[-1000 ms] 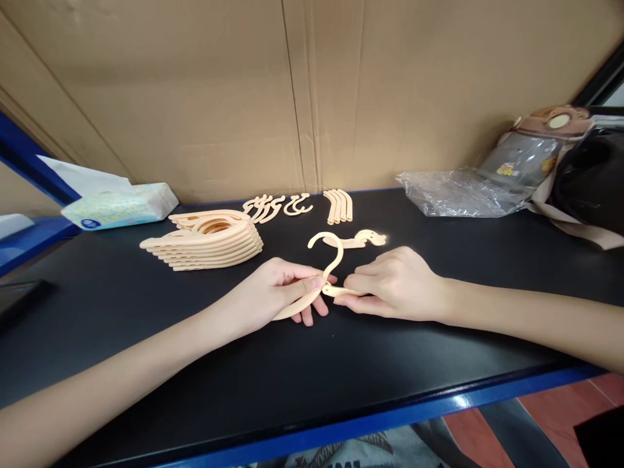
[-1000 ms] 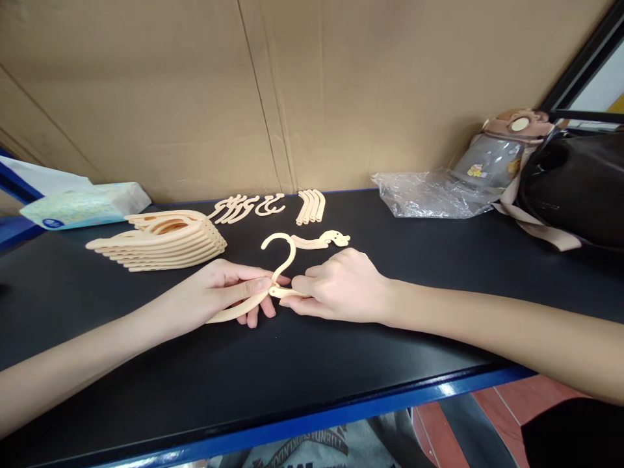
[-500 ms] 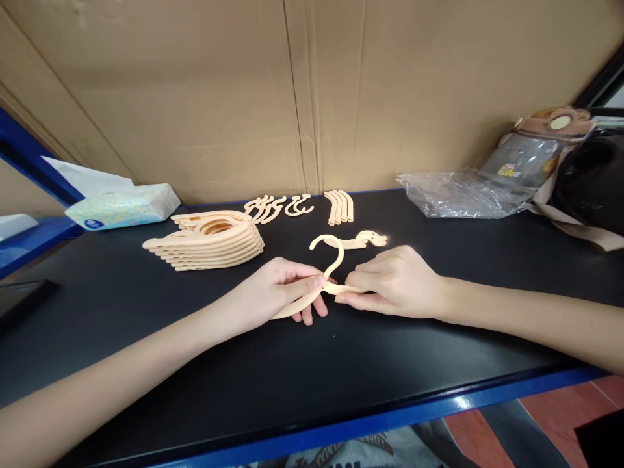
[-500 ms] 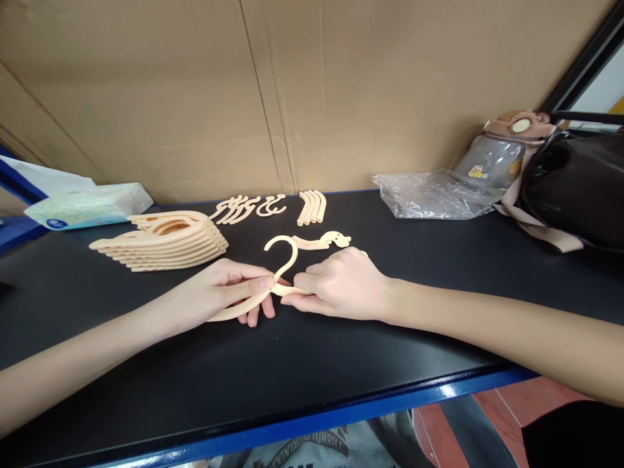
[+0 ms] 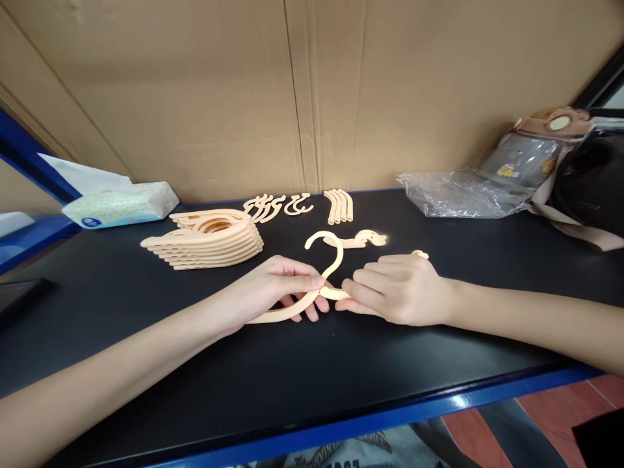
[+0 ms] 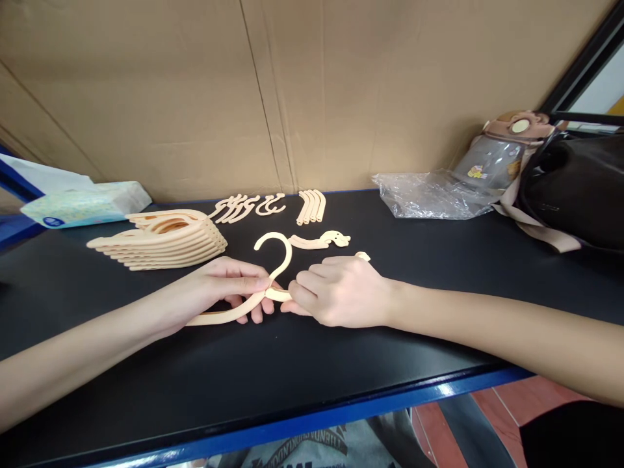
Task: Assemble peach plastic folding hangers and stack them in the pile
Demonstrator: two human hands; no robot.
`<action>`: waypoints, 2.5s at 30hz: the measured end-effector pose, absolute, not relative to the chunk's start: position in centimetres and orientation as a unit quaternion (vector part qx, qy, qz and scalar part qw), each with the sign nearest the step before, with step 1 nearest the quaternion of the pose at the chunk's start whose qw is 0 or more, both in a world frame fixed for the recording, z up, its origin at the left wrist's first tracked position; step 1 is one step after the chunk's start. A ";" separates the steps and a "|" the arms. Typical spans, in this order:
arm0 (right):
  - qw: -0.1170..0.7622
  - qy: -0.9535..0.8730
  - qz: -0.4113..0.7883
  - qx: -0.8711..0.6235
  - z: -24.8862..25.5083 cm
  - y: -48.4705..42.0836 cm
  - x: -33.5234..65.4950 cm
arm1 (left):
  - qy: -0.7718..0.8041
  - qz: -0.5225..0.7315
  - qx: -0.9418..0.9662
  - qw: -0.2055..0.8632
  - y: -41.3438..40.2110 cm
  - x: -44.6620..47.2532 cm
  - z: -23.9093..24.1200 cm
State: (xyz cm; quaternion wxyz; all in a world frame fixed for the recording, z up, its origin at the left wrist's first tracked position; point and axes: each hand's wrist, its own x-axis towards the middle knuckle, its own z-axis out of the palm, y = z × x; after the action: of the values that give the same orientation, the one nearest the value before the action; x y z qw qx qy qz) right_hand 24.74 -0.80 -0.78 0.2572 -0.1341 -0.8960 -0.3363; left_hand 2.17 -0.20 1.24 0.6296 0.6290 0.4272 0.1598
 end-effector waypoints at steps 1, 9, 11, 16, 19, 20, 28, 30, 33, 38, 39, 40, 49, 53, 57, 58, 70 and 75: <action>0.259 -0.893 -0.345 -0.129 -0.8 -0.8 24.8 | 0.425 0.161 0.629 0.631 -0.2 2.1 1.2; 0.256 -0.888 -0.363 -0.120 -0.9 -0.7 24.8 | 0.435 0.167 0.636 0.615 -0.5 2.3 1.4; 0.257 -0.894 -0.343 -0.132 -0.9 -0.5 24.8 | 0.436 0.176 0.648 0.599 -0.7 2.4 1.4; 0.259 -0.924 -0.216 -0.179 -0.9 -0.4 24.4 | 0.436 0.188 0.665 0.577 -0.8 2.4 1.1; 0.271 -0.934 -0.066 -0.223 -1.0 -0.8 24.2 | 0.442 0.190 0.664 0.573 -0.8 2.5 1.0; 0.277 -0.930 -0.019 -0.241 -1.1 -1.0 24.2 | 0.449 0.190 0.662 0.569 -0.8 2.5 1.1; 0.283 -0.889 0.100 -0.346 -1.1 -2.1 23.6 | 0.488 0.201 0.692 0.492 -2.1 3.4 1.8; 0.281 -0.889 0.100 -0.347 -1.1 -2.1 23.6 | 0.493 0.206 0.708 0.462 -2.5 3.6 1.9; 0.275 -0.892 0.096 -0.344 -1.0 -2.1 23.5 | 0.488 0.207 0.728 0.435 -2.7 3.7 1.8; 0.274 -0.900 0.061 -0.333 -1.1 -2.1 23.5 | 0.469 0.211 0.754 0.407 -2.6 3.4 1.5; 0.276 -0.903 0.047 -0.326 -1.2 -2.0 23.5 | 0.468 0.211 0.757 0.404 -2.6 3.4 1.4; 0.277 -0.906 0.031 -0.318 -1.2 -2.0 23.5 | 0.467 0.211 0.759 0.401 -2.5 3.4 1.4; 0.260 -0.920 -0.030 -0.291 -1.4 -1.8 23.5 | 0.473 0.213 0.763 0.386 -2.4 3.4 1.2; 0.272 -0.910 0.013 -0.312 -1.2 -1.8 23.4 | 0.483 0.216 0.750 0.398 -2.5 3.5 1.2; 0.269 -0.876 0.135 -0.376 -0.9 -1.7 23.3 | 0.491 0.236 0.722 0.427 -2.7 4.0 1.2; 0.267 -0.866 0.169 -0.387 -0.9 -1.6 23.2 | 0.490 0.240 0.717 0.433 -2.7 4.1 1.3; 0.289 -0.878 0.148 -0.352 -1.0 -1.6 23.0 | 0.514 0.235 0.702 0.432 -3.2 4.4 1.7; 0.294 -0.905 0.060 -0.301 -1.2 -1.7 23.0 | 0.544 0.217 0.674 0.450 -2.8 4.5 1.9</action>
State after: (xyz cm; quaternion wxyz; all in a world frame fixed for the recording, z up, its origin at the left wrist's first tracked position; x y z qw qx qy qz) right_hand 23.01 -1.66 -1.25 0.2939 -0.3008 -0.9053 0.0601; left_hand 4.55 -2.84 1.88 0.4496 0.6745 0.5437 0.2175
